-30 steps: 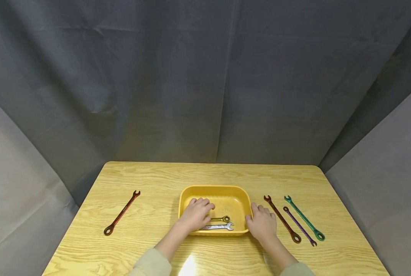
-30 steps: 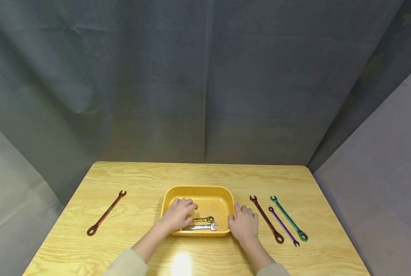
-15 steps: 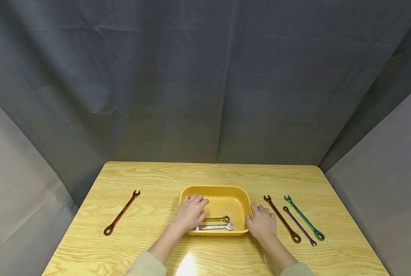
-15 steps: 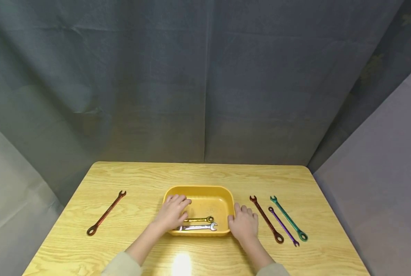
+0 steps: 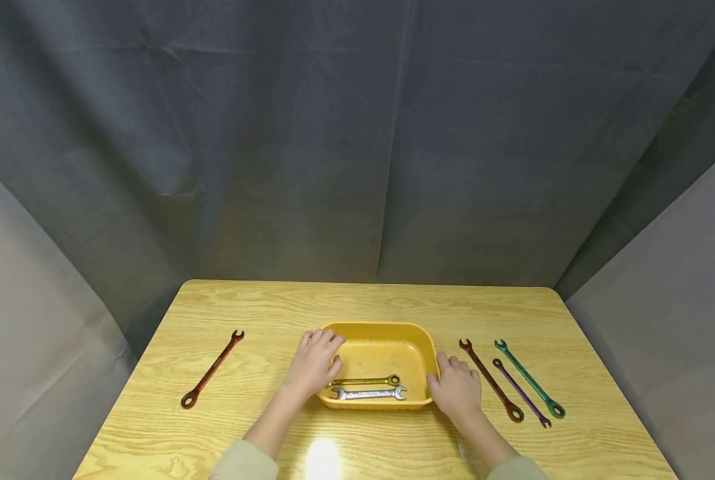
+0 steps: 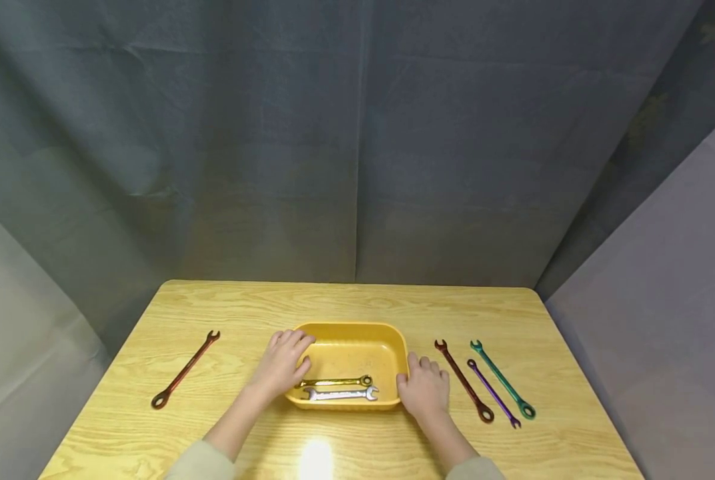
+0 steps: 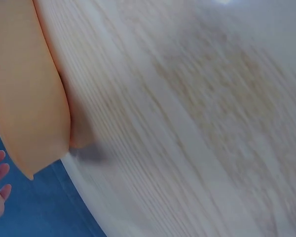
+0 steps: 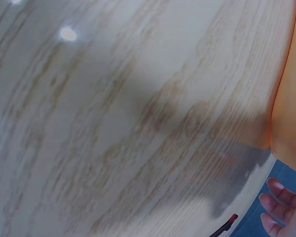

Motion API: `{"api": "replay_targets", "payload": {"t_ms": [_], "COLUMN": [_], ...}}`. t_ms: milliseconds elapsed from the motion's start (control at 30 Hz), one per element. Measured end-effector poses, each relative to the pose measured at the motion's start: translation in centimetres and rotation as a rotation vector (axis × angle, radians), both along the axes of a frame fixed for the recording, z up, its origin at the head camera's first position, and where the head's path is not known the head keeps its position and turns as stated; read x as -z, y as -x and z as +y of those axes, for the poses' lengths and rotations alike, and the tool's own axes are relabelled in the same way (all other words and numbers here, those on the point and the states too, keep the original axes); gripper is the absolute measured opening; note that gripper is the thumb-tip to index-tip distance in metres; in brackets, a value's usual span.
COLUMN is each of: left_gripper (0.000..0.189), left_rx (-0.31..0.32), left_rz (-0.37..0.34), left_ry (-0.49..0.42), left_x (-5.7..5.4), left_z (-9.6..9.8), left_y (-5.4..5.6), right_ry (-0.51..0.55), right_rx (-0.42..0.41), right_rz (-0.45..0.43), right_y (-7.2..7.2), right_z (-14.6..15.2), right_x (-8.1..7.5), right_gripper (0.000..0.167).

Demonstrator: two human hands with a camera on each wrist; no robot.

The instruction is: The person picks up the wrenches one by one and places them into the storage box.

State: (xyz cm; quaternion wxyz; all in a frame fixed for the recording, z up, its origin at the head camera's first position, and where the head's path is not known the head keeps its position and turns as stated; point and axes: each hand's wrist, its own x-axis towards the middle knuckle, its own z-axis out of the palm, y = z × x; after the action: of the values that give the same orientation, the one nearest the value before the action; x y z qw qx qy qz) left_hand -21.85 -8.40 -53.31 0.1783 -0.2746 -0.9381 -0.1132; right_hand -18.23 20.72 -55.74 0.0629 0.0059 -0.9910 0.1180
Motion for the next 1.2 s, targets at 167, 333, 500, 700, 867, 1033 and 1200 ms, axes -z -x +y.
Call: {"api": "replay_targets", "payload": {"t_ms": [167, 333, 500, 700, 867, 1033, 1200], "left_gripper": [0.034, 0.034, 0.035, 0.034, 0.034, 0.035, 0.034], "left_rx": [-0.032, -0.065, -0.103, -0.152, -0.198, -0.235, -0.261], "left_rz": [0.018, 0.021, 0.007, 0.002, -0.016, -0.028, -0.013], "left_ry": [-0.006, -0.034, -0.067, -0.086, -0.092, -0.110, -0.141], "left_x": [-0.1, -0.4, -0.5, -0.5, -0.3, 0.0, 0.5], "left_z": [-0.9, -1.7, -2.5, -3.5, -4.5, -5.6, -6.5], "left_y": [0.3, 0.4, 0.4, 0.6, 0.6, 0.7, 0.7], "right_ry": [-0.003, 0.001, 0.000, -0.004, -0.007, -0.007, -0.004], "right_rx": [0.000, 0.000, -0.001, 0.003, -0.002, -0.002, 0.000], "right_rz": [0.005, 0.003, 0.005, -0.003, -0.004, -0.006, -0.018], "right_y": [0.1, 0.1, 0.0, 0.1, 0.0, 0.0, 0.0], "right_z": [0.0, 0.0, 0.0, 0.0, 0.1, 0.1, 0.1], "right_x": [0.0, 0.0, 0.0, 0.0, -0.1, 0.0, -0.2], "right_gripper": [0.034, 0.033, 0.035, 0.038, 0.038, 0.038, 0.039]}}
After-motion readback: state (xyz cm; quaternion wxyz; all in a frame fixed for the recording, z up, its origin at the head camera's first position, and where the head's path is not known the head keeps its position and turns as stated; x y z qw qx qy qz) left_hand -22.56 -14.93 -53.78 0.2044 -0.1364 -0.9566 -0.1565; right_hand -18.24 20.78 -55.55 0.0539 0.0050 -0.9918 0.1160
